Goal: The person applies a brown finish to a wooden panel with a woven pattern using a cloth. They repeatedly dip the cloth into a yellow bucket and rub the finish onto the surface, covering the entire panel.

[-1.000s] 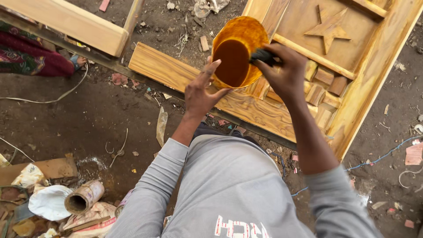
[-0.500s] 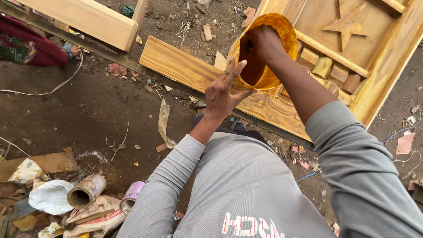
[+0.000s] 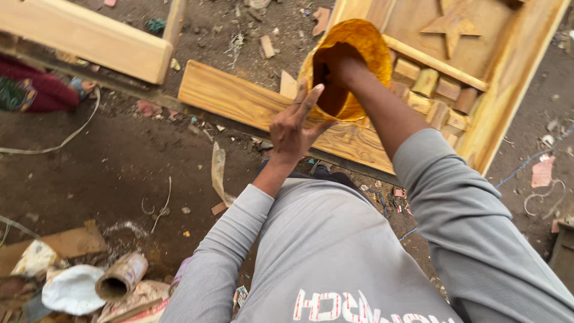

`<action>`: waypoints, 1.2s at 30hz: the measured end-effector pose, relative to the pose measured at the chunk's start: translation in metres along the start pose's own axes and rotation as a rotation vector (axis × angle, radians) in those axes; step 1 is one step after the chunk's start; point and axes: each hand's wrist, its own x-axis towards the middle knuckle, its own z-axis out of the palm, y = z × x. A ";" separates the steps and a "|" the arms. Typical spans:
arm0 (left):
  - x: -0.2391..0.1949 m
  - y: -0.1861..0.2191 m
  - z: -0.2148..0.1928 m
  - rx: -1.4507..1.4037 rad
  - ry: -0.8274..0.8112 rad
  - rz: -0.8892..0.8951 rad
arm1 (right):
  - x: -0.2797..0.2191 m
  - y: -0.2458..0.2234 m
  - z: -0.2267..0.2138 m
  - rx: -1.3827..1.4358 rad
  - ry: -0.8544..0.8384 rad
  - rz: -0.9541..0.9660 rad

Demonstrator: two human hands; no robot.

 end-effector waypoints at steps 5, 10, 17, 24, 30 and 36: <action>0.004 0.001 -0.003 0.003 -0.046 -0.049 | -0.012 -0.015 -0.028 0.082 0.020 0.040; 0.003 0.006 -0.007 0.026 -0.094 -0.050 | -0.069 -0.029 -0.084 0.104 0.412 -0.018; 0.009 0.015 -0.017 -0.027 -0.092 0.001 | -0.110 -0.032 -0.073 0.248 0.692 0.195; 0.009 0.017 -0.009 -0.017 -0.146 -0.051 | -0.229 0.051 -0.027 0.818 0.873 0.492; 0.011 0.020 -0.004 0.009 -0.127 -0.056 | -0.347 0.123 0.055 0.624 0.796 0.963; 0.007 0.023 -0.002 0.010 -0.119 -0.085 | -0.317 0.104 0.121 0.169 0.646 0.488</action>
